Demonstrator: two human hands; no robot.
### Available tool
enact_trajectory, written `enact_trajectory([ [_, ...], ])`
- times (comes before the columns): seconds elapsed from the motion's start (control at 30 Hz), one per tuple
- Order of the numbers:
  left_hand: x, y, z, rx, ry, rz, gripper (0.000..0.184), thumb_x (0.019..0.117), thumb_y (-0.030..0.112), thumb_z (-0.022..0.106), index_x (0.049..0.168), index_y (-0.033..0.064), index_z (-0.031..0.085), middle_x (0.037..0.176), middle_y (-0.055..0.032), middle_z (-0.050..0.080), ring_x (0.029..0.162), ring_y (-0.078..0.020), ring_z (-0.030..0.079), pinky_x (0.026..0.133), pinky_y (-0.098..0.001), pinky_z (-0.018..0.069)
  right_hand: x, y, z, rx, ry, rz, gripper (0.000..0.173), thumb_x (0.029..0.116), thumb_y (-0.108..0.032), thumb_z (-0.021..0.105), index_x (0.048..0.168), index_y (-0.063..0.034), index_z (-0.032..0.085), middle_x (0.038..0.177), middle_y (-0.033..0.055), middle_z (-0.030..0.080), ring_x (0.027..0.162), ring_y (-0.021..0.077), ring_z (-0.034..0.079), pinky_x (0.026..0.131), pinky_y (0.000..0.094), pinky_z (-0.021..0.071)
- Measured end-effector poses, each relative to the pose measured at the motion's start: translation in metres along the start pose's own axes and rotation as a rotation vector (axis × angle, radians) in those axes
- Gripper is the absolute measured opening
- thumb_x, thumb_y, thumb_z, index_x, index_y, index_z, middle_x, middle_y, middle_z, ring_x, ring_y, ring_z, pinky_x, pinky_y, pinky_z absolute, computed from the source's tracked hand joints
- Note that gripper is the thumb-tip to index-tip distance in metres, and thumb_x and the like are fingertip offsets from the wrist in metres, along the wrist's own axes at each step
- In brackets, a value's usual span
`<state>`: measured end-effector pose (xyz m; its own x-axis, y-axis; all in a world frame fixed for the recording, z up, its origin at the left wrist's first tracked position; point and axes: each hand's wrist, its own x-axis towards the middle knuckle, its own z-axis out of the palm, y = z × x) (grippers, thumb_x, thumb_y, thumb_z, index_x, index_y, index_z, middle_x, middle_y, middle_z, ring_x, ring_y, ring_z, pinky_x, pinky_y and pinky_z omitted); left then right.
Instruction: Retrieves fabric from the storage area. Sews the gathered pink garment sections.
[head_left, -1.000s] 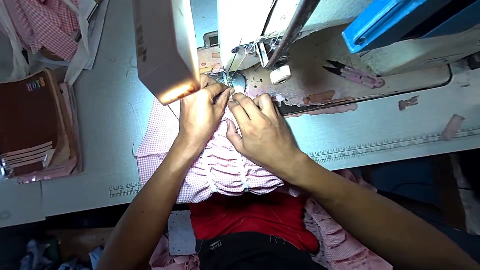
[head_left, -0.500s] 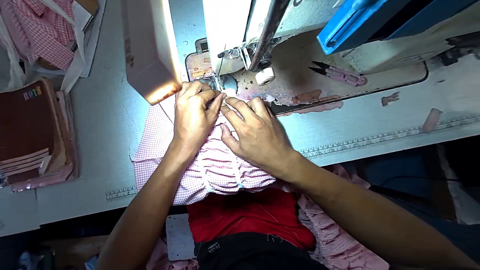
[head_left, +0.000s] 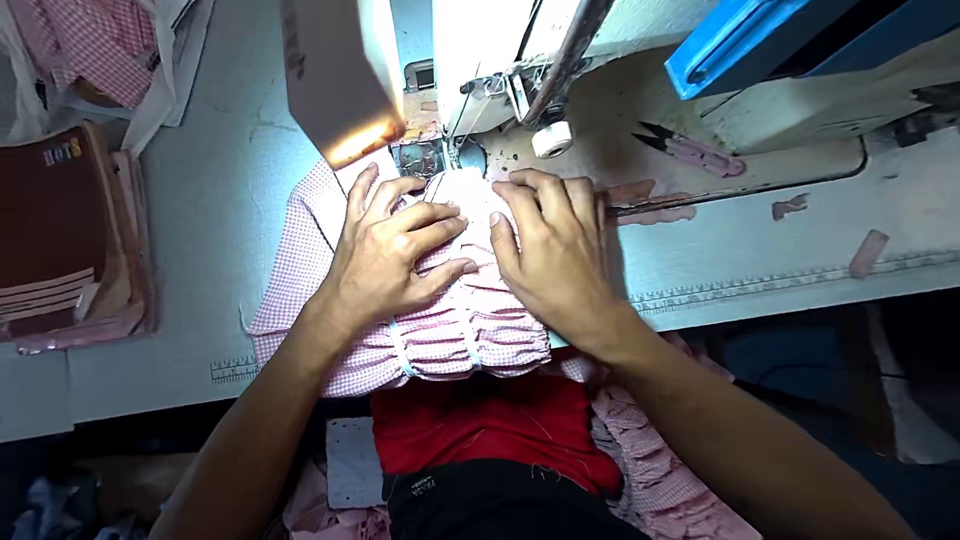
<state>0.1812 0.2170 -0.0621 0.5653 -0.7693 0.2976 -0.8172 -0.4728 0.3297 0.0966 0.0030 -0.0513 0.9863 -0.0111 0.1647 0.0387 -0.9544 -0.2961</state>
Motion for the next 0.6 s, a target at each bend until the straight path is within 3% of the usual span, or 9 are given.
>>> enact_trajectory([
  [0.07, 0.003, -0.002, 0.000, 0.026, 0.003, 0.035, 0.042, 0.0970, 0.058, 0.059, 0.122, 0.0292, 0.077, 0.128, 0.0048, 0.072, 0.142, -0.0302, 0.048, 0.121, -0.0681, 0.0164, 0.003, 0.000, -0.003, -0.013, 0.034, -0.026, 0.043, 0.1079, -0.032, 0.046, 0.141, -0.0101, 0.061, 0.146, 0.0164, 0.053, 0.126, 0.0413, 0.051, 0.094, 0.0587, 0.0433],
  [0.17, 0.008, -0.002, 0.003, 0.049, 0.048, 0.084, 0.032, 0.1003, 0.048, 0.060, 0.114, 0.0265, 0.079, 0.127, 0.0046, 0.072, 0.146, -0.0319, 0.043, 0.122, -0.0670, 0.0133, 0.005, -0.013, -0.005, 0.130, 0.173, -0.126, 0.033, 0.1039, -0.012, 0.053, 0.133, -0.0037, 0.067, 0.128, 0.0177, 0.064, 0.112, 0.0336, 0.061, 0.091, 0.0445, 0.0504],
  [0.23, 0.012, -0.001, 0.003, 0.053, 0.074, 0.144, 0.023, 0.1022, 0.034, 0.061, 0.106, 0.0216, 0.081, 0.121, 0.0041, 0.075, 0.143, -0.0304, 0.048, 0.123, -0.0634, 0.0153, 0.004, -0.021, -0.003, 0.231, 0.106, -0.090, 0.034, 0.1015, -0.005, 0.051, 0.131, -0.0022, 0.066, 0.125, 0.0181, 0.065, 0.113, 0.0320, 0.063, 0.095, 0.0425, 0.0523],
  [0.3, 0.017, -0.001, 0.002, 0.019, 0.092, 0.240, 0.020, 0.1022, 0.014, 0.059, 0.100, 0.0127, 0.080, 0.112, -0.0019, 0.077, 0.133, -0.0294, 0.058, 0.124, -0.0561, 0.0240, 0.008, -0.020, 0.003, 0.219, 0.056, -0.037, 0.033, 0.1016, -0.005, 0.049, 0.130, -0.0017, 0.065, 0.128, 0.0193, 0.062, 0.117, 0.0352, 0.059, 0.097, 0.0463, 0.0498],
  [0.33, 0.017, 0.000, 0.003, -0.013, 0.108, 0.300, 0.021, 0.1018, 0.007, 0.058, 0.097, 0.0066, 0.078, 0.107, -0.0072, 0.077, 0.125, -0.0301, 0.064, 0.122, -0.0522, 0.0326, 0.011, -0.018, 0.007, 0.203, 0.063, -0.029, 0.032, 0.1017, -0.006, 0.049, 0.129, -0.0018, 0.066, 0.128, 0.0193, 0.061, 0.118, 0.0359, 0.058, 0.098, 0.0468, 0.0486],
  [0.37, 0.015, 0.002, 0.004, -0.050, 0.130, 0.355, 0.020, 0.1012, 0.004, 0.058, 0.095, 0.0020, 0.077, 0.102, -0.0115, 0.077, 0.116, -0.0308, 0.069, 0.117, -0.0486, 0.0418, 0.015, -0.016, 0.011, 0.194, 0.082, -0.034, 0.031, 0.1019, -0.008, 0.049, 0.127, -0.0023, 0.067, 0.127, 0.0186, 0.062, 0.119, 0.0356, 0.058, 0.098, 0.0463, 0.0478],
  [0.43, 0.000, 0.015, 0.006, -0.147, 0.159, 0.381, 0.018, 0.1003, 0.005, 0.060, 0.093, -0.0030, 0.075, 0.097, -0.0166, 0.077, 0.108, -0.0315, 0.073, 0.107, -0.0441, 0.0524, 0.017, -0.011, 0.011, 0.199, 0.083, -0.070, 0.032, 0.1026, -0.009, 0.049, 0.128, -0.0019, 0.067, 0.130, 0.0182, 0.063, 0.120, 0.0358, 0.058, 0.099, 0.0458, 0.0477],
  [0.5, -0.017, 0.030, 0.009, -0.221, 0.149, 0.289, 0.017, 0.0988, 0.009, 0.065, 0.095, -0.0028, 0.076, 0.100, -0.0160, 0.077, 0.108, -0.0281, 0.073, 0.103, -0.0388, 0.0564, 0.017, -0.008, 0.005, 0.196, 0.040, -0.116, 0.034, 0.1027, -0.010, 0.050, 0.132, -0.0010, 0.065, 0.133, 0.0184, 0.061, 0.120, 0.0361, 0.057, 0.098, 0.0458, 0.0487],
  [0.6, -0.023, 0.036, 0.011, -0.220, 0.142, 0.175, 0.016, 0.0982, 0.013, 0.068, 0.096, 0.0003, 0.078, 0.102, -0.0128, 0.078, 0.109, -0.0251, 0.074, 0.102, -0.0394, 0.0574, 0.022, -0.004, 0.012, 0.174, 0.058, -0.137, 0.033, 0.1028, -0.012, 0.049, 0.129, -0.0031, 0.068, 0.129, 0.0167, 0.063, 0.117, 0.0343, 0.058, 0.097, 0.0428, 0.0480],
])
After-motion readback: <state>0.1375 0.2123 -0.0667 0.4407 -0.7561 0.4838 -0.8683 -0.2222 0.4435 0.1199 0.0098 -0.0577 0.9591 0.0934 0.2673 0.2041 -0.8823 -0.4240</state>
